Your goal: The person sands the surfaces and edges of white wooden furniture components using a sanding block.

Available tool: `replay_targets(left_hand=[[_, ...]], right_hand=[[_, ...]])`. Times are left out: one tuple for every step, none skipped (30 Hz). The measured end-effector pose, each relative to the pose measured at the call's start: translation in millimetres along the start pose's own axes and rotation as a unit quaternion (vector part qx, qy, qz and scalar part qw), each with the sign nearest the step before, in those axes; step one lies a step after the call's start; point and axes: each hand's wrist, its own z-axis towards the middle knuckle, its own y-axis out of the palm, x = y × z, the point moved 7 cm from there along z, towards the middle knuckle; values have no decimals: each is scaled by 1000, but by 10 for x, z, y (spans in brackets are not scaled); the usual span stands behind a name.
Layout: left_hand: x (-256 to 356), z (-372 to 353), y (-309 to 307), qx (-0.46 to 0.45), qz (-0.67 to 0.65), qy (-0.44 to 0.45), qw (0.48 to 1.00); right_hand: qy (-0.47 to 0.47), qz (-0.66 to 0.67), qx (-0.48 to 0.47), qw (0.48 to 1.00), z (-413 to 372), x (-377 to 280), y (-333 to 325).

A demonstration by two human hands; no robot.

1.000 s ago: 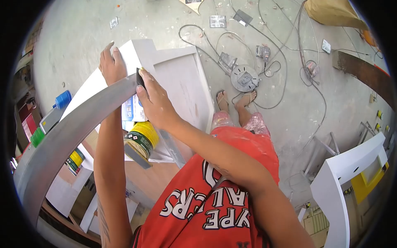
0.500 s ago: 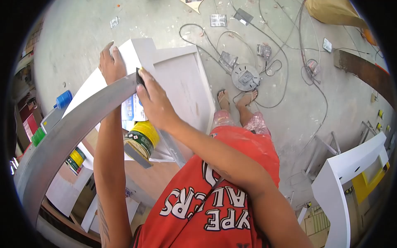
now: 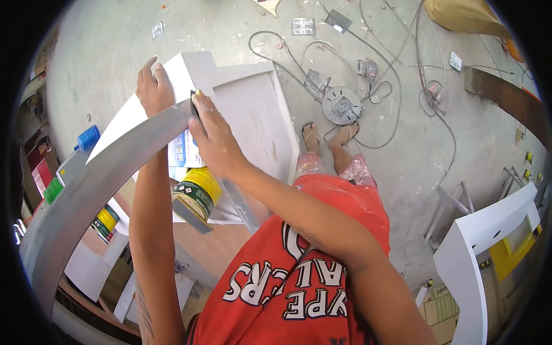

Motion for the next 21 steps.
replay_targets(left_hand=[[16,36,-1,2,-3,-5,1000],[33,52,-2,2,-3,-3,1000],[30,44,-3,2,1,-1,1000],[23,48,2,3,6,0,1000],[15,87,23,3,6,0,1000],[2,101,31,4,-1,6,1000],[-24,37,16,0,-6,9,1000],[-25,-5,9,-2,-6,7,1000],[-7,14,9,2,-3,7,1000],[2,44,13,4,1,8,1000],[-5,38,15,4,2,10,1000],[-12,29,18,-2,4,3,1000],[-15,38,32,-6,4,-5,1000],[-23,35,29,-8,6,-7,1000],[-14,12,10,-14,-1,-2,1000],[16,23,4,-14,-11,6,1000],[48,29,-5,-9,-12,8,1000],[57,35,0,-4,-3,-1,1000],[41,21,8,-3,7,-11,1000],[30,48,18,-4,7,-8,1000],[12,82,40,-2,4,7,1000]], right_hand=[[14,8,15,1000,105,32,-25],[13,8,17,1000,48,10,-17],[11,-13,6,1000,-90,-16,26],[9,-34,-6,999,-156,-20,62],[9,-34,-5,999,-100,30,56],[1,-29,-7,1000,-29,61,40],[0,-23,-10,1000,-30,83,41],[3,-22,-11,1000,-10,91,43],[13,-29,-6,999,73,94,38],[25,-34,1,999,132,97,32],[22,-25,-4,999,17,65,22],[22,-23,-3,999,-41,71,8],[2,-39,-13,999,-69,57,3],[-14,-55,-27,998,-121,53,22],[-5,-52,-29,998,-111,76,40],[3,-44,-14,999,37,106,8],[4,-37,2,999,160,101,-35],[0,-37,4,999,112,71,-46],[2,-44,-9,999,-54,29,-21],[3,-50,-23,998,-133,14,8],[1,-50,-22,998,-39,37,-11]])
